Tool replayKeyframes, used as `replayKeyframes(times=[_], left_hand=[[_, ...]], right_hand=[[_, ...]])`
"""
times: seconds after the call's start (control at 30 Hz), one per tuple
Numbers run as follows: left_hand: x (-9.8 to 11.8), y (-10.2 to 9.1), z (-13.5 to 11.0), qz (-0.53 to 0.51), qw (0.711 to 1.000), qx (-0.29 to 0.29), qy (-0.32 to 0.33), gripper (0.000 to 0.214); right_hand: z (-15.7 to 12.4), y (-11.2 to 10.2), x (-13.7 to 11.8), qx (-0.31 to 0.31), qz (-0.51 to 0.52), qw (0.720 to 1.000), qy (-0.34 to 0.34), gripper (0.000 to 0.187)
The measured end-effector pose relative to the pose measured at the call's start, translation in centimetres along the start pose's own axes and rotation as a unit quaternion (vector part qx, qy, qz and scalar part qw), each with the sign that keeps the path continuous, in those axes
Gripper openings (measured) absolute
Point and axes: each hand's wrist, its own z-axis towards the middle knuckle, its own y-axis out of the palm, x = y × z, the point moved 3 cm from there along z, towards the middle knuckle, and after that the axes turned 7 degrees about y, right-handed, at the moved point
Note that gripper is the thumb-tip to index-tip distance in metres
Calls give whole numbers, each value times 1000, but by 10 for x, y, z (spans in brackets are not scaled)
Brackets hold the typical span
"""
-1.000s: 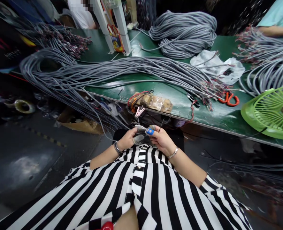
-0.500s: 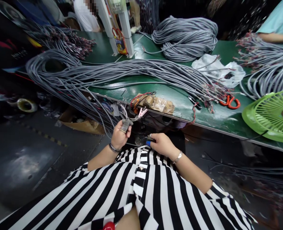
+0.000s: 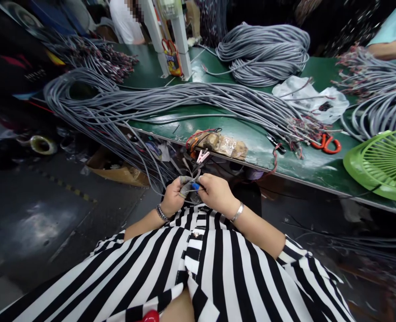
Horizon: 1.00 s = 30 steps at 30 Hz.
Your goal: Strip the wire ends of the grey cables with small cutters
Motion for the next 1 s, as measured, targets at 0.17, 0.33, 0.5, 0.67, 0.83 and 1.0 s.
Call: replayKeyframes(times=[0.17, 0.33, 0.5, 0.67, 0.83, 1.0], left_hand=[[-14, -3, 6, -96, 983, 113, -107, 25], [-25, -30, 15, -136, 949, 244, -144, 27], [-17, -34, 6, -153, 963, 178, -136, 29], [-7, -14, -4, -207, 956, 116, -173, 30], [-4, -1, -7, -243, 946, 82, -200, 31], [-7, 3, -9, -215, 954, 55, -203, 30]], right_hand=[[-14, -2, 2, -43, 55, 997, -36, 24], [-37, -5, 7, -133, 178, 970, -94, 27], [-40, -12, 41, -24, 243, 967, 70, 39], [-38, -10, 42, -42, 301, 947, 99, 40], [-38, 6, 35, -90, 361, 918, 137, 45], [-38, 10, 31, -140, 459, 856, 194, 43]])
